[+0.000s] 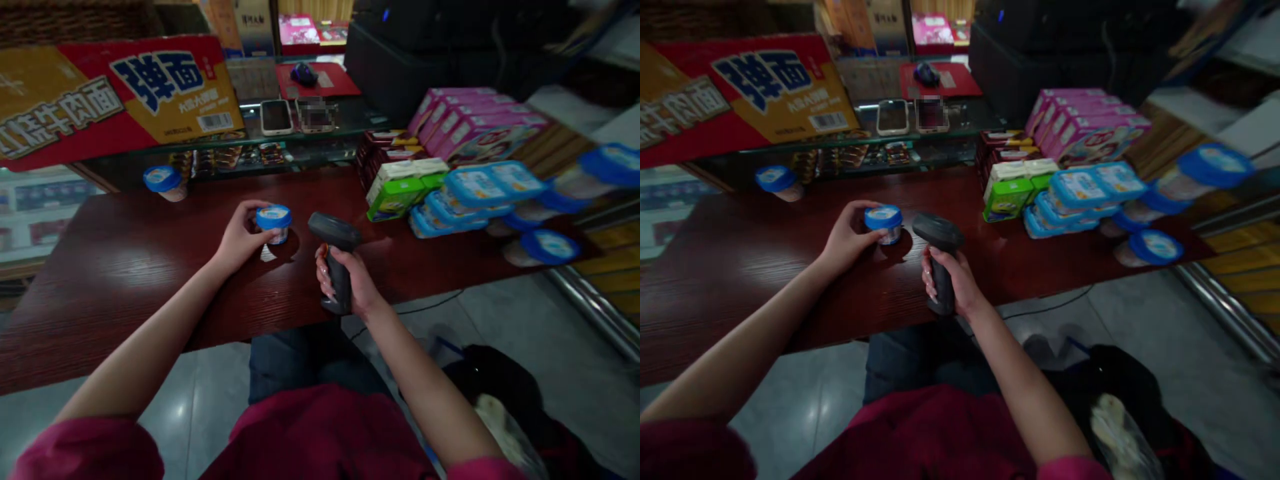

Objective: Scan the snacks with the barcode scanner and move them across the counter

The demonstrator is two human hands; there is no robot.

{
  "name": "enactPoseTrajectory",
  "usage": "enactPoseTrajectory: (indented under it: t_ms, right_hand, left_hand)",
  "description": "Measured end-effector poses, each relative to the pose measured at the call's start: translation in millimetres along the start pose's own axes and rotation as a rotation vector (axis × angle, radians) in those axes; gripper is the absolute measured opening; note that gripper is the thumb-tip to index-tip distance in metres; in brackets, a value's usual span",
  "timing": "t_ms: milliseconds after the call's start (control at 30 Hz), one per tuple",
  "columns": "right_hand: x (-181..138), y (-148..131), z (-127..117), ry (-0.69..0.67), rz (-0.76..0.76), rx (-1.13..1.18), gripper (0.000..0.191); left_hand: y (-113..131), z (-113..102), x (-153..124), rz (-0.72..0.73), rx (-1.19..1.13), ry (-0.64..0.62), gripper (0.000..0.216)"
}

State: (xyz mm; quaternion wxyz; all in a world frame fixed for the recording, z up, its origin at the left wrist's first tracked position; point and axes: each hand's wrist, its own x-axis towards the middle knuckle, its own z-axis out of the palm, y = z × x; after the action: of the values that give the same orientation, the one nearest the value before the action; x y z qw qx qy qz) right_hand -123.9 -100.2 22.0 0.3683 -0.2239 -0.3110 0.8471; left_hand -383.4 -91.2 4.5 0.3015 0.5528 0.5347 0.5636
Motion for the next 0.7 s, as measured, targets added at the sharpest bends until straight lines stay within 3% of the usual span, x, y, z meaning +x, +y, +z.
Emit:
enactPoseTrajectory:
  t_ms: [167,333,467,600,700]
  right_hand:
    - [-41,-25,-35,0.124,-0.133,0.021,0.034]
    - [-84,-62,-78,0.249,-0.279,-0.019,0.031]
    - [-120,-91,-103,0.348,-0.406,-0.040,0.032]
    - [-159,-117,-119,0.499,-0.508,-0.046,0.023]
    - [-186,-132,-131,0.618,-0.585,-0.039,0.019]
  left_hand:
    - [14,30,-12,0.164,0.197,-0.186,0.063]
    - [44,97,-8,0.440,0.334,-0.478,0.053]
    - [69,172,1,0.485,0.210,-0.587,0.048]
    - [97,266,8,0.567,-0.052,-0.549,0.050]
    - [116,343,13,0.548,-0.181,-0.527,0.049]
